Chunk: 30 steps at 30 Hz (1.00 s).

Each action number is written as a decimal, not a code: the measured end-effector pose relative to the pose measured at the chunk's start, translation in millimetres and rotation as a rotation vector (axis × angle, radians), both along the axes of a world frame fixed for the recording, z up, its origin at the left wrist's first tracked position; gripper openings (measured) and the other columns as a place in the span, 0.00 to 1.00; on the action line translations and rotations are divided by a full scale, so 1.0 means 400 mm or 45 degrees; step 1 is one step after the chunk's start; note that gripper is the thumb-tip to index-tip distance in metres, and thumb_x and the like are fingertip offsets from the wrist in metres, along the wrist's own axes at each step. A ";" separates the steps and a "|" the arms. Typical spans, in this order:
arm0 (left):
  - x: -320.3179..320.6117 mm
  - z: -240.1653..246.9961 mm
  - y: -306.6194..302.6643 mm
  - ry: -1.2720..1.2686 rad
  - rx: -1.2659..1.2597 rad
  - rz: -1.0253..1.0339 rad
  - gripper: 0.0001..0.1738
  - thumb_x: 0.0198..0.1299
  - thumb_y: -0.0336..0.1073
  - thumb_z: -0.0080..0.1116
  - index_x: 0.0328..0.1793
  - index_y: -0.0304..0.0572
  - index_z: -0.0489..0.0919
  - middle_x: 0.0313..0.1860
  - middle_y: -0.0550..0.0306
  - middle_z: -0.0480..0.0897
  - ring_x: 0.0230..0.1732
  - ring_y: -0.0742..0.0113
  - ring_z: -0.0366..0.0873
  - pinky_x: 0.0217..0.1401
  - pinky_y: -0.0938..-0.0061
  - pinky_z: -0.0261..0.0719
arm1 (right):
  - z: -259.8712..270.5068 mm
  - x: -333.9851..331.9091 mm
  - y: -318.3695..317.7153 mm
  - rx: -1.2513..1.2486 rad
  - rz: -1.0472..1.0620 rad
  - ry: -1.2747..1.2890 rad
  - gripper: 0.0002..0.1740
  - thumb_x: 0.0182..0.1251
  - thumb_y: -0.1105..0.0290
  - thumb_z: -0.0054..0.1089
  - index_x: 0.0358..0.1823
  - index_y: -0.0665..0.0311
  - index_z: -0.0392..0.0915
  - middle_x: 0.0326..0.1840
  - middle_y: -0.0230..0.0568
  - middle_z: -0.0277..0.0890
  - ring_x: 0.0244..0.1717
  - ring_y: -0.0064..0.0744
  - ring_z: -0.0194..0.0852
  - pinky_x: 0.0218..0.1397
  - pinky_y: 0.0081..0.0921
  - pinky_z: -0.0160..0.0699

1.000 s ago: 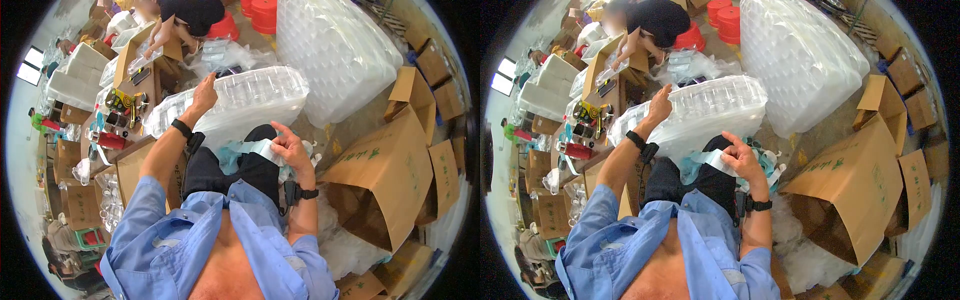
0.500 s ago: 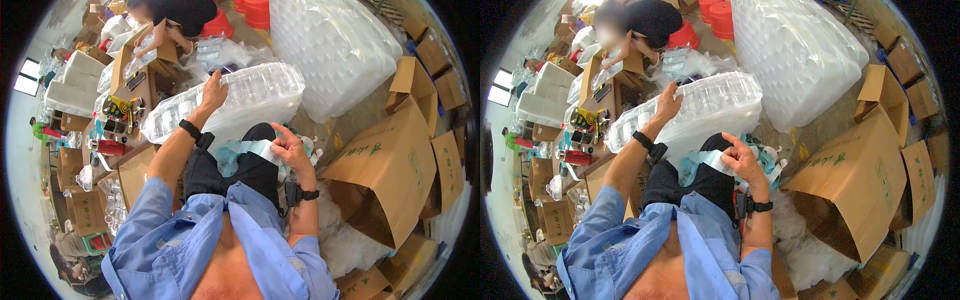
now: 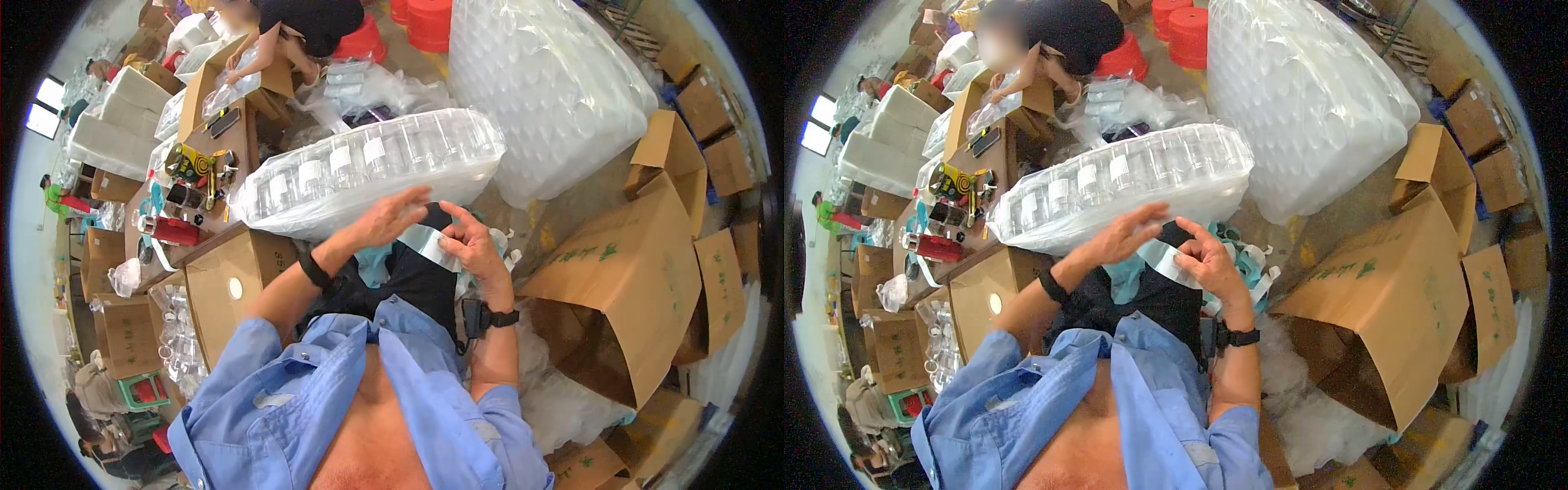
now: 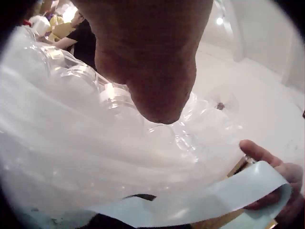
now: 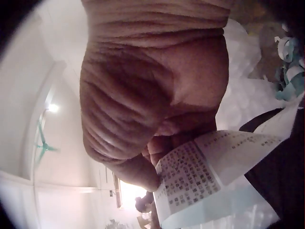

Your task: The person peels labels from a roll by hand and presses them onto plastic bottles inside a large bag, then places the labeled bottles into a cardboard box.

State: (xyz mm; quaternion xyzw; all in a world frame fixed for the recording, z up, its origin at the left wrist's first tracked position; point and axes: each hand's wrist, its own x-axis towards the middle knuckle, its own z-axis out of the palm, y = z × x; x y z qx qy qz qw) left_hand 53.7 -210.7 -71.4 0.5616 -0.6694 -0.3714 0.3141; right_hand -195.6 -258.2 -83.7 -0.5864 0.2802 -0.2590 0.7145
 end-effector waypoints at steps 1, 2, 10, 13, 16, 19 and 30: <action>-0.023 0.016 0.027 0.240 0.142 -0.054 0.31 0.76 0.38 0.60 0.81 0.39 0.68 0.65 0.44 0.83 0.68 0.52 0.79 0.71 0.59 0.76 | 0.003 0.004 0.002 -0.008 0.011 -0.009 0.39 0.69 0.78 0.66 0.82 0.66 0.64 0.36 0.29 0.83 0.36 0.16 0.76 0.43 0.20 0.76; -0.031 0.023 0.042 0.481 0.282 -0.108 0.31 0.77 0.39 0.61 0.82 0.39 0.67 0.62 0.45 0.85 0.65 0.57 0.81 0.69 0.63 0.78 | 0.006 0.010 0.003 -0.017 0.025 -0.017 0.39 0.69 0.78 0.66 0.82 0.66 0.64 0.36 0.29 0.83 0.36 0.16 0.76 0.43 0.20 0.76; 0.071 0.036 0.082 0.807 0.309 -0.081 0.32 0.71 0.31 0.66 0.79 0.38 0.71 0.39 0.67 0.80 0.38 0.80 0.74 0.39 0.79 0.72 | 0.048 0.027 0.032 -0.118 0.066 0.148 0.39 0.69 0.76 0.66 0.82 0.65 0.65 0.34 0.28 0.81 0.33 0.16 0.72 0.39 0.21 0.72; 0.140 0.060 0.096 0.628 0.320 -0.048 0.31 0.69 0.31 0.67 0.78 0.39 0.72 0.43 0.60 0.86 0.47 0.74 0.81 0.52 0.74 0.81 | 0.076 0.044 0.048 -0.145 0.041 0.168 0.38 0.69 0.76 0.67 0.81 0.66 0.66 0.34 0.28 0.81 0.33 0.15 0.72 0.39 0.21 0.72; 0.131 0.048 0.128 0.216 -0.169 0.104 0.30 0.66 0.30 0.66 0.74 0.39 0.75 0.49 0.51 0.87 0.52 0.61 0.85 0.57 0.65 0.83 | 0.115 0.079 0.066 -0.172 0.043 0.213 0.38 0.69 0.76 0.66 0.81 0.66 0.66 0.34 0.29 0.81 0.33 0.16 0.72 0.39 0.21 0.72; 0.086 0.059 0.182 -0.061 -0.381 0.180 0.25 0.64 0.29 0.68 0.68 0.38 0.80 0.62 0.44 0.84 0.62 0.45 0.84 0.64 0.59 0.83 | 0.131 0.107 0.084 -0.255 0.033 0.302 0.37 0.70 0.76 0.66 0.80 0.65 0.67 0.36 0.32 0.84 0.36 0.19 0.77 0.43 0.23 0.77; 0.017 0.042 0.282 0.577 0.418 0.049 0.22 0.75 0.37 0.63 0.69 0.33 0.79 0.47 0.57 0.89 0.41 0.74 0.85 0.40 0.77 0.83 | 0.074 0.125 0.168 -0.283 0.137 0.357 0.36 0.72 0.75 0.62 0.81 0.63 0.65 0.38 0.35 0.86 0.39 0.22 0.79 0.49 0.25 0.80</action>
